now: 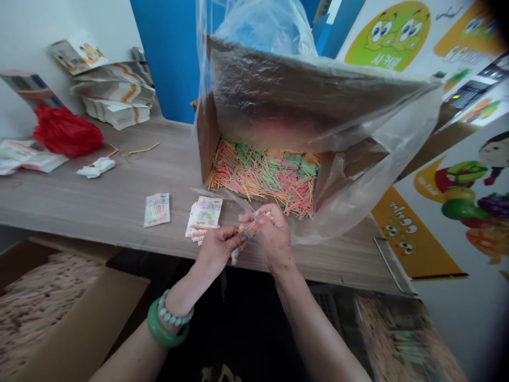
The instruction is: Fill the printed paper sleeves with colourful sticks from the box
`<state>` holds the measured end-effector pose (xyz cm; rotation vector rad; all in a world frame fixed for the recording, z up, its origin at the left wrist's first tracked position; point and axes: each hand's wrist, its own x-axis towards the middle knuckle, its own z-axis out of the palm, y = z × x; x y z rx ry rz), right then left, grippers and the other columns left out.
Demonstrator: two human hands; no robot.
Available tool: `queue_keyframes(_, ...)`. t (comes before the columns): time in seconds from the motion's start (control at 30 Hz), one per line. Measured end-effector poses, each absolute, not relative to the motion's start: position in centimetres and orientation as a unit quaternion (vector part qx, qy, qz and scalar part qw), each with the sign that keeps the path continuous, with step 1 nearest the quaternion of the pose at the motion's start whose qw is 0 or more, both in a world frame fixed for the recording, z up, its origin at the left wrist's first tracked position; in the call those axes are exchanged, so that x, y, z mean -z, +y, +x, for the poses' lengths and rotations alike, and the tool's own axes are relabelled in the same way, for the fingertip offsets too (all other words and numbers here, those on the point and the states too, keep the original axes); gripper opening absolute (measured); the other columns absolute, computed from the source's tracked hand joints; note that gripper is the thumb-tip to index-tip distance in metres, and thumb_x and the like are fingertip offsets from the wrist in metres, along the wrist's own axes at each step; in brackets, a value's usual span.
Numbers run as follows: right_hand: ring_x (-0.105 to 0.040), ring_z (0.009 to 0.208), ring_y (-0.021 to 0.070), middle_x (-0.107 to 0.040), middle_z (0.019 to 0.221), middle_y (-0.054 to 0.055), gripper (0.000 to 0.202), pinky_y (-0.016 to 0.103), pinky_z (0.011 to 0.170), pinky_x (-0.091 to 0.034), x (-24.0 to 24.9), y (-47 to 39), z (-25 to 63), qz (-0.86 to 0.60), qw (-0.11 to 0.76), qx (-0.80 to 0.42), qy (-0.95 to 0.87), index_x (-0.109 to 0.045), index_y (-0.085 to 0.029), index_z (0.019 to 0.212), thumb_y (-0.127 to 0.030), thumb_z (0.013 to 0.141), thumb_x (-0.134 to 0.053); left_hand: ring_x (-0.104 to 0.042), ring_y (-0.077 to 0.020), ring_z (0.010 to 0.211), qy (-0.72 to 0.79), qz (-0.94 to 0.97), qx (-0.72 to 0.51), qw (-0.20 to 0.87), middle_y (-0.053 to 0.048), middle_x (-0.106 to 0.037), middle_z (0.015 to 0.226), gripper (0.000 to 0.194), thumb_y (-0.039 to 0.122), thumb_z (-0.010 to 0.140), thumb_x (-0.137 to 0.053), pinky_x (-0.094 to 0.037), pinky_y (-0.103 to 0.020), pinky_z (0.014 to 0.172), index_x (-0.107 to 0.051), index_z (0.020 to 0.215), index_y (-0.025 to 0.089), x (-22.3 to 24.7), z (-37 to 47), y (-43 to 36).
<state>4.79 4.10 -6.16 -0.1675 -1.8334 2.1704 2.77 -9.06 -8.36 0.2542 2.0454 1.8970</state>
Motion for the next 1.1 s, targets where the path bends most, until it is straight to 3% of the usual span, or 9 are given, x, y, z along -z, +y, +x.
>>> queue_keyframes(0.17,-0.066,0.073,0.0168,-0.075,0.086,0.003,0.017,0.031,0.071,-0.049,6.2,4.8,4.5,-0.020,0.083,-0.722,-0.686,-0.050,-0.024,0.083,-0.039,0.088,-0.056,-0.038,-0.0110,0.047,0.723,0.102,-0.661,0.172,0.004,-0.041,0.048,0.036,0.045,0.073,-0.070,-0.025,-0.025,0.047,-0.054,0.053,0.020,8.0,2.7,-8.8)
queue_keyframes(0.33,-0.066,0.100,0.0202,-0.074,0.105,0.004,0.015,0.037,0.092,-0.047,4.7,7.0,2.4,0.049,0.079,-0.679,-0.728,-0.058,-0.023,0.079,-0.036,0.088,-0.055,-0.045,-0.0128,0.059,0.712,0.183,-0.668,0.114,0.003,-0.050,0.056,0.030,0.040,0.076,-0.071,-0.033,-0.025,0.057,-0.066,0.058,0.017,6.4,0.0,-6.1)
queue_keyframes(0.43,-0.063,0.112,0.0211,-0.071,0.112,0.004,0.018,0.039,0.101,-0.044,3.6,9.7,0.1,0.078,0.098,-0.662,-0.739,-0.065,-0.025,0.086,-0.039,0.089,-0.054,-0.055,-0.0158,0.071,0.637,0.216,-0.727,0.142,0.001,-0.062,0.067,0.026,0.042,0.074,-0.073,-0.041,-0.026,0.069,-0.073,0.068,0.017,5.4,-2.7,-3.6)
queue_keyframes(0.57,-0.058,0.119,0.0227,-0.067,0.122,0.006,0.028,0.041,0.100,-0.045,3.0,14.4,-2.3,0.007,0.222,-0.629,-0.745,-0.064,-0.028,0.106,-0.047,0.089,-0.053,-0.060,-0.0169,0.075,0.545,0.182,-0.786,0.226,-0.005,-0.072,0.082,0.036,0.048,0.071,-0.077,-0.045,-0.027,0.070,-0.077,0.087,0.016,5.1,-5.3,-1.1)
queue_keyframes(0.67,-0.059,0.113,0.0229,-0.067,0.115,0.006,0.025,0.040,0.098,-0.045,3.8,16.4,-2.2,-0.060,0.311,-0.573,-0.756,-0.063,-0.026,0.103,-0.043,0.086,-0.056,-0.062,-0.0170,0.076,0.534,0.165,-0.793,0.241,-0.007,-0.074,0.087,0.039,0.049,0.072,-0.077,-0.046,-0.028,0.070,-0.077,0.094,0.017,5.7,-6.1,-0.5)
queue_keyframes(0.8,-0.060,0.081,0.0190,-0.065,0.082,0.001,0.011,0.034,0.079,-0.047,6.2,14.7,-0.4,-0.029,0.186,-0.593,-0.783,-0.061,-0.023,0.077,-0.034,0.078,-0.061,-0.060,-0.0161,0.080,0.517,0.176,-0.810,0.216,-0.005,-0.073,0.087,0.033,0.045,0.073,-0.077,-0.046,-0.027,0.076,-0.077,0.091,0.017,6.2,-5.5,-0.6)
queue_keyframes(0.87,-0.054,0.070,0.0172,-0.058,0.070,-0.001,0.015,0.031,0.070,-0.044,7.2,12.8,0.5,-0.041,0.171,-0.598,-0.782,-0.055,-0.023,0.066,-0.031,0.076,-0.061,-0.059,-0.0148,0.077,0.521,0.173,-0.812,0.199,-0.003,-0.072,0.082,0.028,0.042,0.071,-0.079,-0.045,-0.026,0.075,-0.077,0.084,0.017,6.3,-4.6,-1.1)
queue_keyframes(0.97,-0.051,0.070,0.0174,-0.055,0.067,-0.001,0.018,0.030,0.069,-0.042,7.8,9.8,1.8,-0.032,0.183,-0.583,-0.791,-0.054,-0.023,0.064,-0.032,0.078,-0.062,-0.056,-0.0137,0.069,0.556,0.141,-0.797,0.191,-0.002,-0.068,0.072,0.024,0.038,0.068,-0.081,-0.043,-0.026,0.067,-0.077,0.077,0.017,6.0,-2.7,-3.0)
queue_keyframes(1.1,-0.056,0.076,0.0185,-0.061,0.072,-0.001,0.015,0.031,0.074,-0.043,8.1,7.8,2.5,0.060,0.069,-0.620,-0.779,-0.060,-0.023,0.070,-0.034,0.080,-0.060,-0.061,-0.0171,0.076,0.604,0.094,-0.780,0.132,-0.005,-0.071,0.082,0.019,0.034,0.066,-0.081,-0.045,-0.027,0.066,-0.078,0.074,0.016,5.2,-0.4,-8.0)
